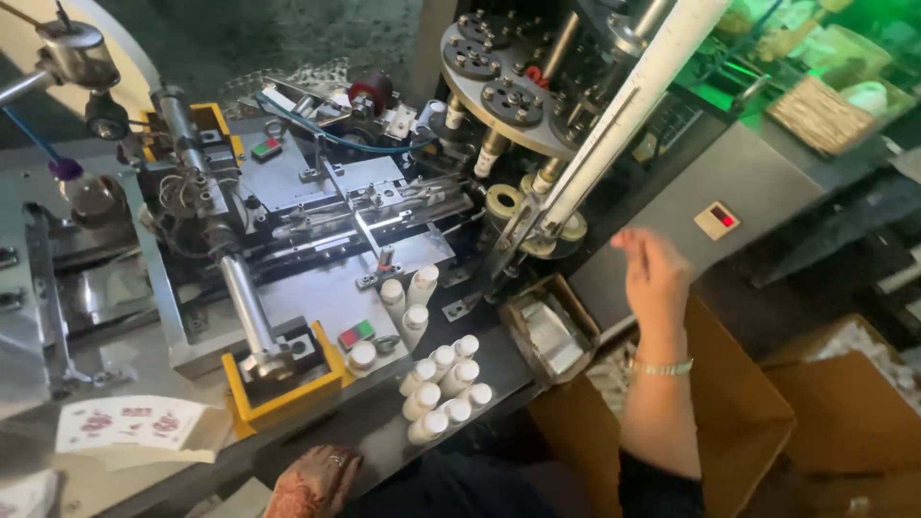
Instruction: Manually prepare paper cup blanks and monitor a paper cup forming machine.
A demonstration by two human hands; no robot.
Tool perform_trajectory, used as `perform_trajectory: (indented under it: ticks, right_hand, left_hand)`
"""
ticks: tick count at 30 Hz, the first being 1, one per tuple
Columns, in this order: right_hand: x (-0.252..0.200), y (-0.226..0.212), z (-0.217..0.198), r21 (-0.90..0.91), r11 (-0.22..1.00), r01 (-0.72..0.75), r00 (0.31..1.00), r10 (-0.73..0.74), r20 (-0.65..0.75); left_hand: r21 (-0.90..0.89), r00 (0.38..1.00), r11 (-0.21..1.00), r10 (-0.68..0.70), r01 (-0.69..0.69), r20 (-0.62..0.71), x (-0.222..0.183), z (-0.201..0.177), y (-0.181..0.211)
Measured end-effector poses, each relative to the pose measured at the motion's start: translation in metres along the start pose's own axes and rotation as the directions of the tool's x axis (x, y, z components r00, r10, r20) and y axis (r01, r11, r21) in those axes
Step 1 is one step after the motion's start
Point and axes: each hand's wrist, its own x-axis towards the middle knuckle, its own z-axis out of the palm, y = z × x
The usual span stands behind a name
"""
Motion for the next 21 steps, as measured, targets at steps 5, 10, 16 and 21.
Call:
perform_trajectory:
  ticks: [5,10,16,21]
  right_hand:
    - [0.081,0.118,0.043,-0.072,0.978,-0.197,0.98,0.194,-0.037]
    - [0.128,0.195,0.095,0.46,0.834,-0.304,0.95,0.232,0.208]
    - [0.185,0.236,0.105,0.864,0.343,-0.368,0.927,0.203,0.314]
    - [0.222,0.281,0.071,0.657,0.744,-0.116,0.986,0.168,-0.016]
  left_hand:
    - [-0.021,0.964,0.965,-0.261,0.262,0.05,0.007,0.025,0.049]
    - [0.064,0.943,0.941,-0.332,0.331,0.001,-0.02,0.063,0.045]
    - [0.174,0.9,0.892,-0.432,0.416,0.06,-0.012,0.063,0.07]
    - [0.169,0.913,0.899,-0.382,0.403,-0.146,0.034,0.027,0.128]
